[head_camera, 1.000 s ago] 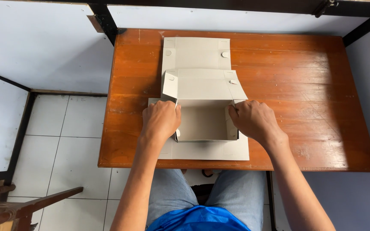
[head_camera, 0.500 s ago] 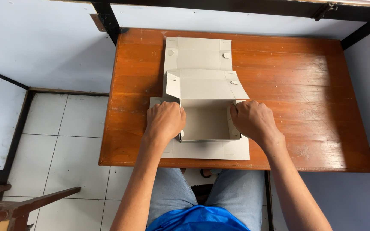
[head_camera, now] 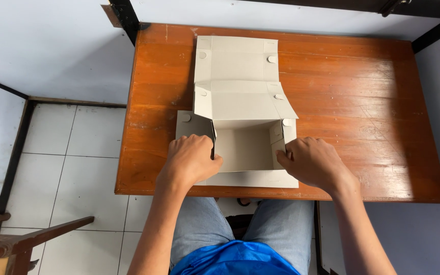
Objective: Assembling a cardboard box by folding flaps and tucking them into slots.
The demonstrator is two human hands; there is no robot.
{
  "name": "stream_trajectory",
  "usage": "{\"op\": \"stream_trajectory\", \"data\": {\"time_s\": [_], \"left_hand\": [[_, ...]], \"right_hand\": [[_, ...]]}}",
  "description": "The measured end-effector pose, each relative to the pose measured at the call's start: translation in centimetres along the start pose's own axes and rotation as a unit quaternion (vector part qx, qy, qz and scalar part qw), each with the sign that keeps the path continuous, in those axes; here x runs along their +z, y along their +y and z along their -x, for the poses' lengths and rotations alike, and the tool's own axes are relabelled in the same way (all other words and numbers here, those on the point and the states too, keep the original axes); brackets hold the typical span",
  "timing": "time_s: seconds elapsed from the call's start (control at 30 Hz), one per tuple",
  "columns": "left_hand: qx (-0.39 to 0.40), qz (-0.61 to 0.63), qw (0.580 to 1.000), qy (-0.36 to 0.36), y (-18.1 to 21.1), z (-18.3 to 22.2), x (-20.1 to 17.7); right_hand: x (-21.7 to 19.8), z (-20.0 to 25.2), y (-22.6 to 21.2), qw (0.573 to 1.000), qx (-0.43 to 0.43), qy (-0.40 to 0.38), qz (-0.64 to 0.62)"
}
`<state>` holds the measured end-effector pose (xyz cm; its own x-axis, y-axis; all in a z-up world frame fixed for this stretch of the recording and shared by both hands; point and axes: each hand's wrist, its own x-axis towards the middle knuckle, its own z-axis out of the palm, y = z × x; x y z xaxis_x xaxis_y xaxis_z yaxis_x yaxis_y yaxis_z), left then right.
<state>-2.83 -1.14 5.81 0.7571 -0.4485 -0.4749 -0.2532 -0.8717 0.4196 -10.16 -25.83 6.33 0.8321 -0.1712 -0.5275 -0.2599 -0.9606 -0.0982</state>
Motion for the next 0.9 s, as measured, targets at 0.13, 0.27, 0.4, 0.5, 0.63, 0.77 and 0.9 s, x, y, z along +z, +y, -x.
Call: {"op": "stream_trajectory", "data": {"time_s": [0.13,0.27,0.4,0.5,0.63,0.77,0.9], "left_hand": [[0.01,0.016,1.0,0.0,0.0,-0.4,-0.3],[0.008,0.04,0.999,-0.002,0.2,0.7,-1.5],[-0.037,0.143,0.989,-0.028,0.5,3.5,-4.4],[-0.036,0.278,0.958,0.062,-3.8,0.9,-2.6],[-0.021,0.409,0.907,0.094,-4.5,-2.4,-1.2],[-0.029,0.429,0.898,0.096,-3.9,-4.7,-0.7],[-0.045,0.427,0.899,0.089,-5.9,-8.8,2.5]], "right_hand": [[1.6,-1.4,1.3,0.999,-0.029,0.017,0.0],[-1.1,0.9,-0.4,0.999,-0.017,-0.003,-0.028],[-3.0,2.2,0.2,0.988,0.022,-0.007,-0.154],[-1.3,-0.6,3.1,0.952,0.03,0.107,-0.286],[-0.5,-2.4,3.9,0.928,0.045,0.152,-0.337],[0.0,-4.2,3.6,0.902,0.016,0.171,-0.395],[-0.6,-4.4,2.3,0.881,0.009,0.222,-0.417]]}}
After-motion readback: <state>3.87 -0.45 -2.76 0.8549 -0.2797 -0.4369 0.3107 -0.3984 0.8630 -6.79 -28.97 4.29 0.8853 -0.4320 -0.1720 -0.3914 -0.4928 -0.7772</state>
